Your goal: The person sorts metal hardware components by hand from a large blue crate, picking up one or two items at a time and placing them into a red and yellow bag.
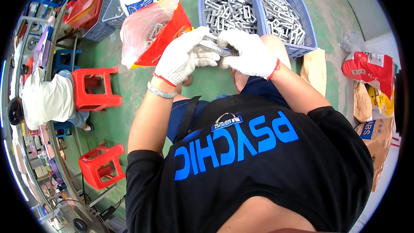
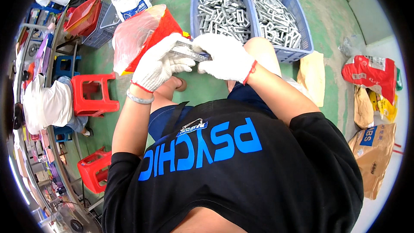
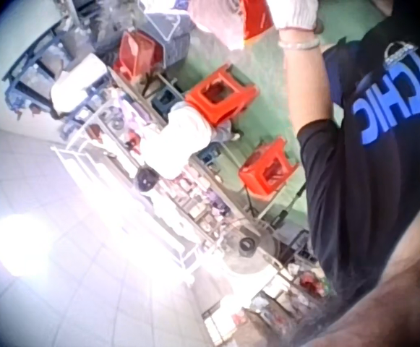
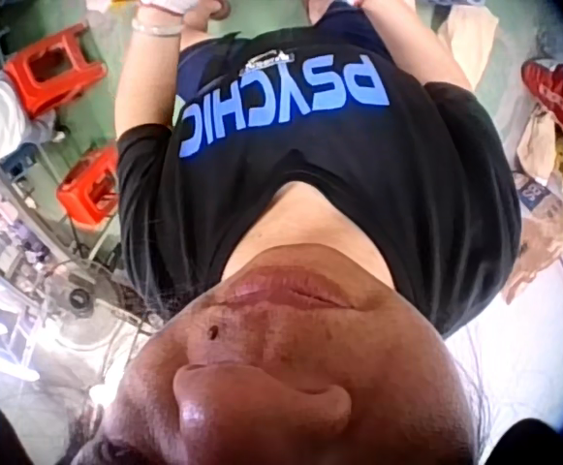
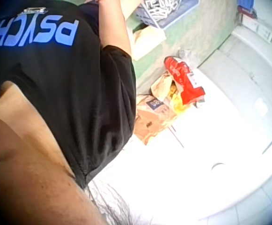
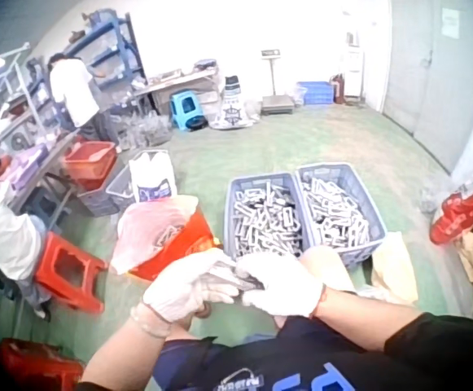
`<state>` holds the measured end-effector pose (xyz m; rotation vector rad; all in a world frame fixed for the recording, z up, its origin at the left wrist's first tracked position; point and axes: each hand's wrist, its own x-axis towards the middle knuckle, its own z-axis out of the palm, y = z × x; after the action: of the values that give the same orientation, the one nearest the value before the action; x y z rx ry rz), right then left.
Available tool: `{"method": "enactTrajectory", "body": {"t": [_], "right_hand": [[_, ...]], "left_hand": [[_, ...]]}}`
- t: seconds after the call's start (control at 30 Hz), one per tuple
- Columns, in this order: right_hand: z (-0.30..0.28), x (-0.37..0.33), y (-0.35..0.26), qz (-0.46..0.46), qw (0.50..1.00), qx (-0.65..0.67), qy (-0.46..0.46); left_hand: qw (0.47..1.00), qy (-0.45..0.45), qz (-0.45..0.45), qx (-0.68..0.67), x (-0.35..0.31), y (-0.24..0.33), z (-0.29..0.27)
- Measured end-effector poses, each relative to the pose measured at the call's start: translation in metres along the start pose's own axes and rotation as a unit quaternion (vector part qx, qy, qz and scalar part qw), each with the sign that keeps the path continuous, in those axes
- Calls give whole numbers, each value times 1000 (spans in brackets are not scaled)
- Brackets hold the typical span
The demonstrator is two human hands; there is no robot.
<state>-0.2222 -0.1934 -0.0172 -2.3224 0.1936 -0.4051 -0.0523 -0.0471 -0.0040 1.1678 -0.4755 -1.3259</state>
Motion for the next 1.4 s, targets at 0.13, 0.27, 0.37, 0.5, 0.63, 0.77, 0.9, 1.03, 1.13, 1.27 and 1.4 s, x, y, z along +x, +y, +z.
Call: {"method": "enactTrajectory", "body": {"t": [0.13,0.27,0.37,0.5,0.63,0.77,0.9,1.03,1.13,1.27,1.4], "right_hand": [[0,-3,-3,7,995,6,102],[10,-2,8,-52,976,100,188],[7,-2,0,-21,967,180,178],[2,-2,-2,-2,955,256,148],[5,-2,-3,-17,947,286,143],[6,2,2,-30,961,225,158],[-7,9,18,29,964,196,177],[-39,17,58,84,959,166,215],[-52,18,94,135,957,140,216],[-50,23,156,236,951,80,185],[-27,19,229,340,928,4,151]], "left_hand": [[995,-56,25,-73,-10,-7,-10],[990,-76,76,-89,-19,-13,-6],[990,-63,103,-71,-26,-14,-2],[987,-59,118,-87,-31,-13,3],[985,-63,122,-103,-32,-15,0],[985,-55,118,-114,-30,-15,-6],[981,-22,138,-134,-25,-13,-30],[911,165,201,321,-10,-6,-76],[920,226,203,248,7,-4,-134],[913,234,174,-287,38,0,-206],[932,291,159,-149,60,-4,-186]]}}
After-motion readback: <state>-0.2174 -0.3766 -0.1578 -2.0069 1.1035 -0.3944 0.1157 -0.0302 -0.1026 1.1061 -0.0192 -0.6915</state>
